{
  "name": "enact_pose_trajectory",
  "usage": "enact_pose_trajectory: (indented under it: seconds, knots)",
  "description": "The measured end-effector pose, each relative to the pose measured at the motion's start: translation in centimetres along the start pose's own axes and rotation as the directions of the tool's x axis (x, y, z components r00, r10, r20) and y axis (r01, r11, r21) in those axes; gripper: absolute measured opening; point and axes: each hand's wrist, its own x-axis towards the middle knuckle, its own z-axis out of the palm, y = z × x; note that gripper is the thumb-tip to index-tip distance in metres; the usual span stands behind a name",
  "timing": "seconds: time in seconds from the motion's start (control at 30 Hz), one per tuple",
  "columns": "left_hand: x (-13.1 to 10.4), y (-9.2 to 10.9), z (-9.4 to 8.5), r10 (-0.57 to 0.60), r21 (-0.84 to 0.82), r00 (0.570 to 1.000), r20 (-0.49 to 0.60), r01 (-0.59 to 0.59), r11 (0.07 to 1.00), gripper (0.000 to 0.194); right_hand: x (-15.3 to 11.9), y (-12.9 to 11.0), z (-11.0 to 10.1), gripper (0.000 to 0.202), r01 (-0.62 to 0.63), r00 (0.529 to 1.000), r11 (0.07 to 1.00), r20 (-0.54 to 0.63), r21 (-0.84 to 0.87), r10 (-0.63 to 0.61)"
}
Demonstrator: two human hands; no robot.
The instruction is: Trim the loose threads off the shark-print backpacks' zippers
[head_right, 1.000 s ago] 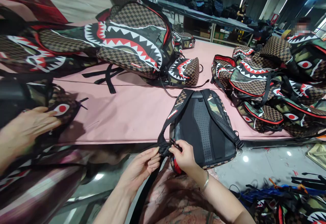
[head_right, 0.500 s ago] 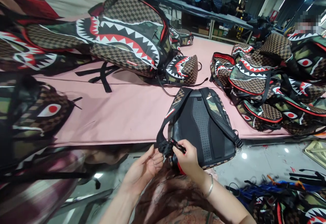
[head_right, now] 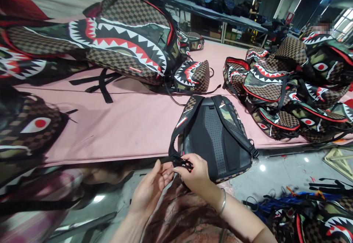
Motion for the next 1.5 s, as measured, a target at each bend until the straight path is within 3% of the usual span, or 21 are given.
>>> enact_pose_trajectory:
  seconds: [0.07, 0.17, 0.3, 0.53, 0.63, 0.73, 1.0, 1.33, 1.5]
  knots:
    - [-0.1, -0.1, 0.1, 0.011, 0.009, 1.000, -0.004, -0.011, 1.000, 0.021, 0.2, 0.0, 0.1, 0.013, 0.016, 1.000, 0.999, -0.008, -0.035, -0.016]
    - [-0.1, -0.4, 0.0, 0.040, 0.033, 0.998, 0.040, -0.042, 0.999, 0.017, 0.8, 0.5, 0.3, 0.017, -0.071, 0.997, 0.996, 0.020, 0.051, 0.070]
    - [0.0, -0.8, -0.2, 0.026, 0.015, 0.996, 0.090, -0.028, 0.999, 0.025, 1.1, 0.8, -0.1, 0.019, -0.128, 0.992, 0.986, 0.033, 0.104, 0.125]
    - [0.0, -0.5, 0.1, -0.066, -0.059, 0.987, 0.148, 0.075, 0.995, 0.029, -1.4, 0.3, -3.3, 0.020, 0.125, 0.991, 0.979, -0.019, -0.161, -0.129]
    - [0.0, -0.4, 0.2, -0.090, -0.087, 0.979, 0.181, 0.107, 0.990, 0.030, -2.3, 0.9, -4.6, 0.018, 0.310, 0.949, 0.890, 0.055, -0.335, -0.310]
    - [0.1, -0.5, 0.2, -0.106, -0.103, 0.976, 0.190, 0.128, 0.986, 0.031, -2.6, 1.3, -5.2, 0.020, 0.427, 0.903, 0.796, 0.153, -0.430, -0.402]
    - [0.1, -0.5, 0.3, -0.116, -0.122, 0.972, 0.206, 0.143, 0.982, 0.032, -2.4, 1.1, -5.1, 0.020, 0.465, 0.881, 0.730, 0.186, -0.501, -0.434]
    - [0.1, -0.5, 0.4, -0.148, -0.161, 0.966, 0.210, 0.184, 0.970, 0.034, -2.0, 1.7, -4.6, 0.021, 0.444, 0.893, 0.767, 0.159, -0.463, -0.421]
    - [-0.2, -0.4, 0.9, -0.151, -0.182, 0.966, 0.208, 0.190, 0.965, 0.034, -2.3, 1.7, -4.5, 0.022, 0.452, 0.881, 0.676, 0.174, -0.582, -0.440]
